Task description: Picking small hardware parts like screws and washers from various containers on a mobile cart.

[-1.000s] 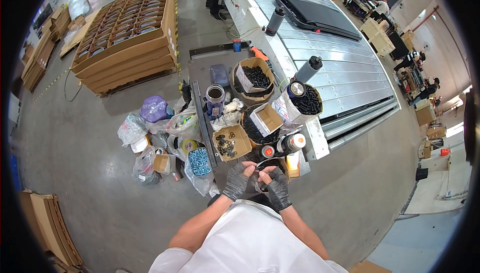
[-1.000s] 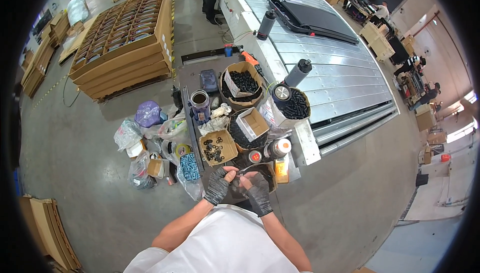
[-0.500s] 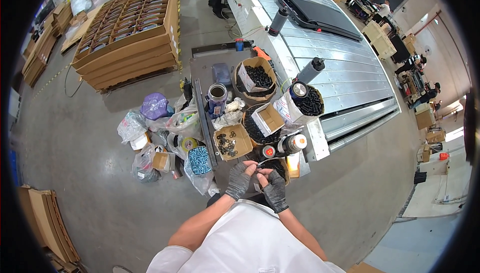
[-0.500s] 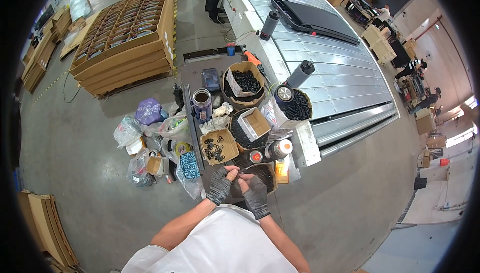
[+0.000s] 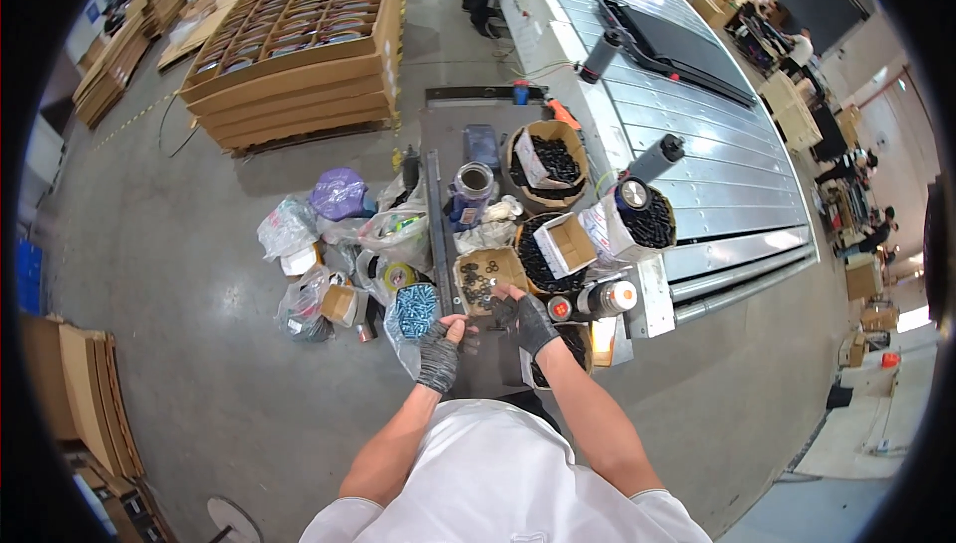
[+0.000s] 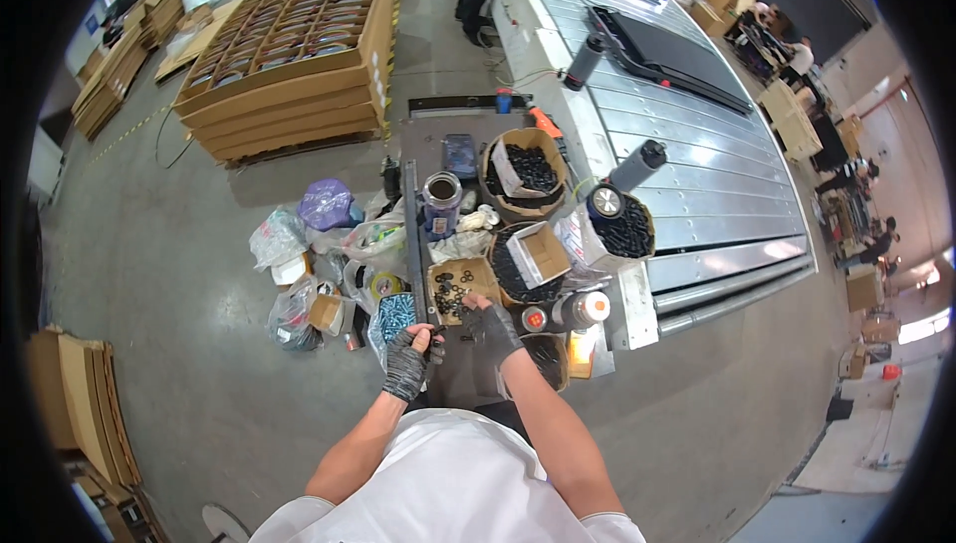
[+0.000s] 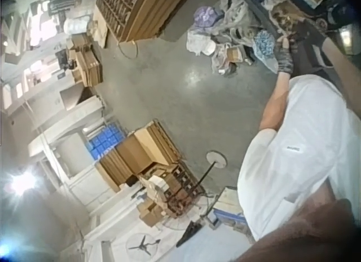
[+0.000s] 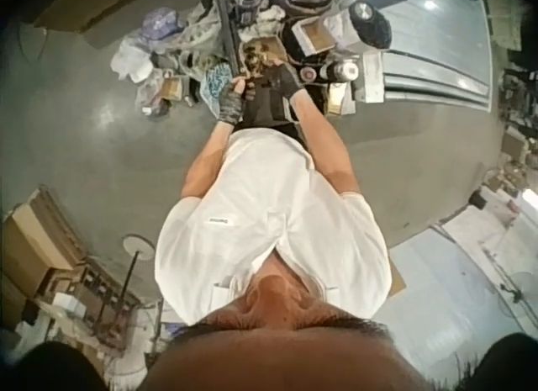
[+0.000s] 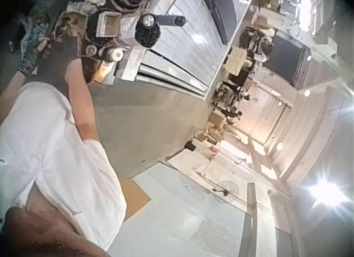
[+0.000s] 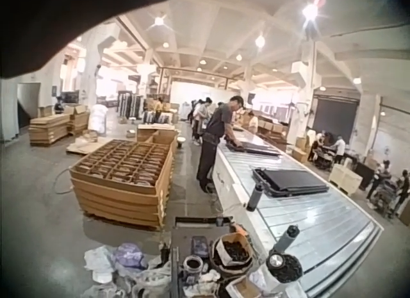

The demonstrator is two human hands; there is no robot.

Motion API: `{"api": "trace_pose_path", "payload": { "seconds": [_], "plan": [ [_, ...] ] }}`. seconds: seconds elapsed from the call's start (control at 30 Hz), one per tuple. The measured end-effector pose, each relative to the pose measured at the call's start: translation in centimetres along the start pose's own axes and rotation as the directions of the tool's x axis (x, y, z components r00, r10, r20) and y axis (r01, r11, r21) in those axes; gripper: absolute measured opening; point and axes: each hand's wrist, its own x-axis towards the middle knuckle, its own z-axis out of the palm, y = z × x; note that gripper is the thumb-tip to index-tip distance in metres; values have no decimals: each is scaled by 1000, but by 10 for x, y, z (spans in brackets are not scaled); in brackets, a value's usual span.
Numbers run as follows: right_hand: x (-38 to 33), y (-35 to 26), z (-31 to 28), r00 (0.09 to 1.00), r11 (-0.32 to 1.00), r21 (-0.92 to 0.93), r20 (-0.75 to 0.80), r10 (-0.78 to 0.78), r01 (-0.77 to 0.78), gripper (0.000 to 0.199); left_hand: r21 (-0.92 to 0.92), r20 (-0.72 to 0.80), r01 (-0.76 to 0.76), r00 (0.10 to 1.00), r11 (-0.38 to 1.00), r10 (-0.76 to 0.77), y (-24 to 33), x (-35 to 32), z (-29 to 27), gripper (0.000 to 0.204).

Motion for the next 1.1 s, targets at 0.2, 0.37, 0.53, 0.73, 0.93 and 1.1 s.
{"api": "trace_pose_path", "payload": {
  "seconds": [0.2,0.37,0.53,0.73,0.93,1.1],
  "plan": [
    [-4,5,24,940,714,-639,43,-337,285,35,2,36,-23,999,1000,23,0,-9,-4,23],
    [-85,6,44,842,192,-861,374,-389,471,31,180,49,-109,994,978,102,-1,-10,-1,20],
    [-125,13,24,805,197,-893,245,-541,405,29,306,149,-109,987,946,65,-12,-17,26,19],
    [-160,25,-7,738,188,-914,156,-657,361,23,402,202,-69,979,913,-15,-37,-38,48,17],
    [-193,34,-42,785,243,-905,141,-603,349,16,321,306,110,928,941,-213,-49,-74,52,26],
    [-215,27,-78,884,431,-836,126,-451,339,14,283,389,352,808,892,-442,-64,-96,61,35]
  ]
}}
